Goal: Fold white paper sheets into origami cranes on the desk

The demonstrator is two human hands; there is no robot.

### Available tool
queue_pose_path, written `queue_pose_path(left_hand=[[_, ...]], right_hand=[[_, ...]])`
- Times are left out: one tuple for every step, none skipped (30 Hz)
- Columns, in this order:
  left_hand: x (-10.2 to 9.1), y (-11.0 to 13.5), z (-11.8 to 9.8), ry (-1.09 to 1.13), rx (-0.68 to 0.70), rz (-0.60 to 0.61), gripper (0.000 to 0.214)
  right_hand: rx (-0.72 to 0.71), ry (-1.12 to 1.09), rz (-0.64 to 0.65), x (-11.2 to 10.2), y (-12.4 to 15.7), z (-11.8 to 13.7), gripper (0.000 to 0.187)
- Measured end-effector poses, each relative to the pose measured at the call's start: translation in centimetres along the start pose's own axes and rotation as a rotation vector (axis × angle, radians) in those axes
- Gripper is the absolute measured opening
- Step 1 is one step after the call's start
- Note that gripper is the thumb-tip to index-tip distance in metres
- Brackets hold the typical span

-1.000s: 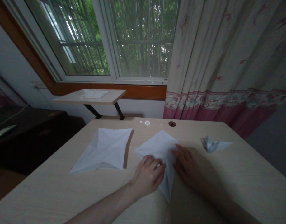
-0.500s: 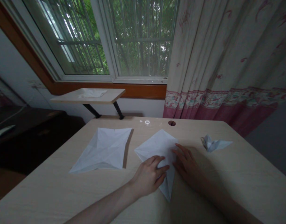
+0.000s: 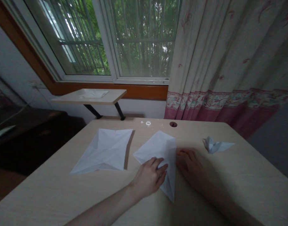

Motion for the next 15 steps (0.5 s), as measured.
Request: queue_pose_path(left_hand=[[-0.1,0.0,-0.1,-0.009,0.004,-0.012,0.029],[-0.2,0.0,-0.1,-0.016,0.007,-0.022,0.028],[-0.3,0.1,-0.1,-0.022,0.007,-0.031,0.028],[-0.3,0.1,-0.1,-0.025,0.006,-0.037,0.028],[-0.4,0.1,-0.1,-0.027,0.005,-0.041,0.028],[-0.4,0.1,-0.1,-0.028,0.007,-0.042,0.027],[-0.4,0.1,-0.1,-0.029,0.008,-0.04,0.027],[-0.3,0.1,-0.1,-0.027,0.01,-0.038,0.027],[-0.3,0.1,-0.1,-0.024,0.012,-0.035,0.028],[-0.3,0.1,-0.1,-0.021,0.013,-0.031,0.028],[-0.2,0.1,0.0,-0.018,0.01,-0.026,0.029],[-0.2,0.1,0.1,-0.014,0.005,-0.021,0.029],[-0.1,0.1,0.1,-0.01,-0.001,-0.018,0.03],[-0.1,0.2,0.2,-0.005,-0.006,-0.016,0.03],[0.0,0.2,0.3,0.002,-0.012,-0.013,0.03]], right_hand=[[0.007,0.021,-0.002,0.0,0.0,-0.1,0.021],[0.014,0.044,-0.004,0.0,0.0,-0.2,0.017],[0.015,0.063,-0.003,0.0,0.0,-0.3,0.015],[0.009,0.076,0.0,0.1,0.0,-0.3,0.014],[-0.002,0.084,0.006,0.3,0.1,-0.2,0.014],[-0.017,0.093,0.012,0.4,0.1,-0.2,0.016],[-0.032,0.103,0.02,0.6,0.2,-0.1,0.019],[-0.044,0.117,0.024,0.7,0.3,0.0,0.021],[-0.053,0.133,0.03,0.9,0.3,0.0,0.023],[-0.058,0.147,0.032,1.0,0.4,0.0,0.025],[-0.061,0.16,0.035,1.0,0.4,0.0,0.026],[-0.064,0.168,0.039,1.1,0.5,0.1,0.027],[-0.068,0.173,0.04,1.1,0.5,0.1,0.028],[-0.072,0.177,0.042,1.1,0.5,0.2,0.028],[-0.076,0.181,0.045,1.1,0.4,0.2,0.029]])
Point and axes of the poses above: each hand's wrist, its own y-axis away from the middle knuckle, its own x-axis out of the palm, z = x × y, the point moved 10 cm from there along -y, towards the middle knuckle, and after that the axes turned 9 degrees about y, right-handed, at the moved point
